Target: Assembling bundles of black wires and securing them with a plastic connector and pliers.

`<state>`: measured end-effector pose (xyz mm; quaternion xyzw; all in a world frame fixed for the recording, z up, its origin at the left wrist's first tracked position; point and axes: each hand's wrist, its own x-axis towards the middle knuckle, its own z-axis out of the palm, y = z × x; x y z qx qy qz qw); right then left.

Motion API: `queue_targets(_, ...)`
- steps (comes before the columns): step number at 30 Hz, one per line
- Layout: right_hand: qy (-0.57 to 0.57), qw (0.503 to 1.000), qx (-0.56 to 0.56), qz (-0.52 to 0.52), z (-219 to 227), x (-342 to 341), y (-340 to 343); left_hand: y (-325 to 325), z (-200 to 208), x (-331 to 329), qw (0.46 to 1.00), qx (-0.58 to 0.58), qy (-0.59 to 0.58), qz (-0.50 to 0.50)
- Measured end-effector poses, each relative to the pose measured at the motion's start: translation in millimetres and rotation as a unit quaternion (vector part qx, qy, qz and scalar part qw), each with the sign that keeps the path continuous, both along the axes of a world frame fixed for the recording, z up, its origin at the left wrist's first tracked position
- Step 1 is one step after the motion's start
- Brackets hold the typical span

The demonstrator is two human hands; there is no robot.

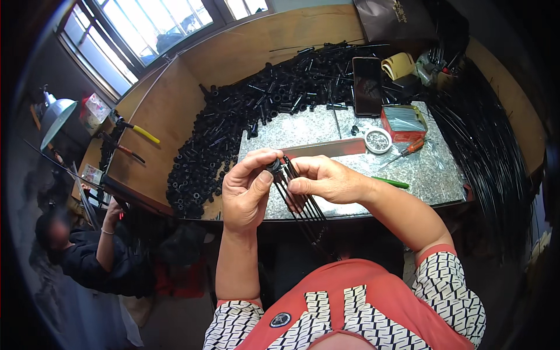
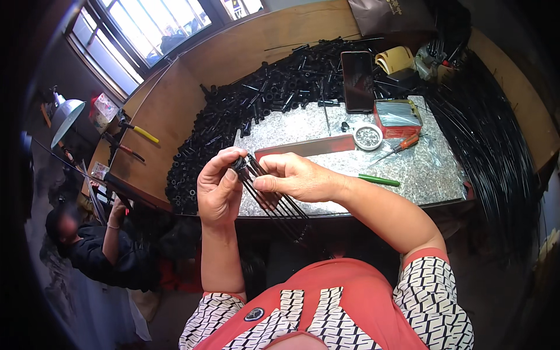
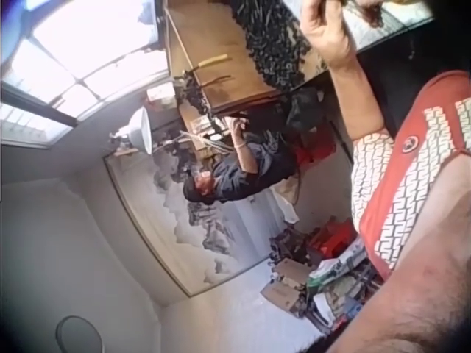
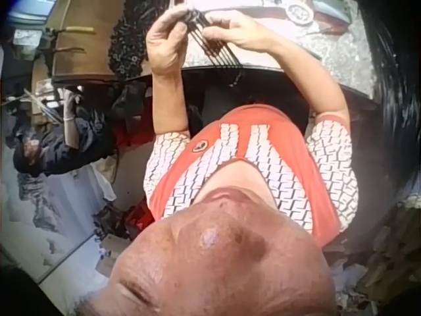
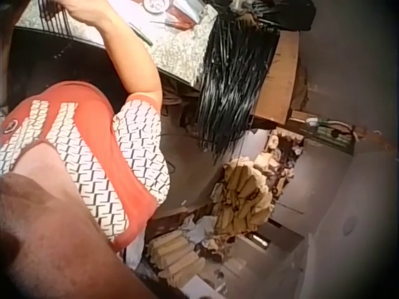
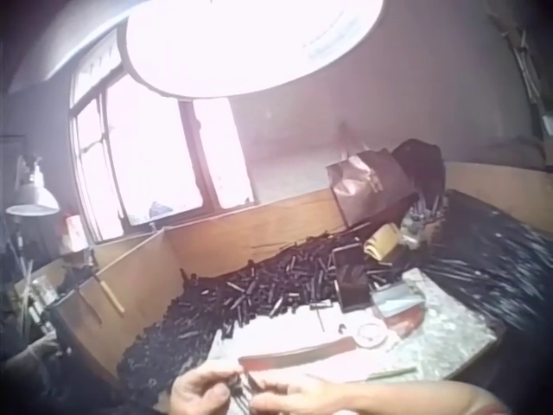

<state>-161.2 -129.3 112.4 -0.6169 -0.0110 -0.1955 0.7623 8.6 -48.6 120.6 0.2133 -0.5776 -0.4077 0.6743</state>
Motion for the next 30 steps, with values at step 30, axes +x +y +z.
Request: queue_targets(30,0.008,0.866,-0.321,-0.383,12,-1,22,11,39,-25,0.932,0.143,-0.221,0.248)
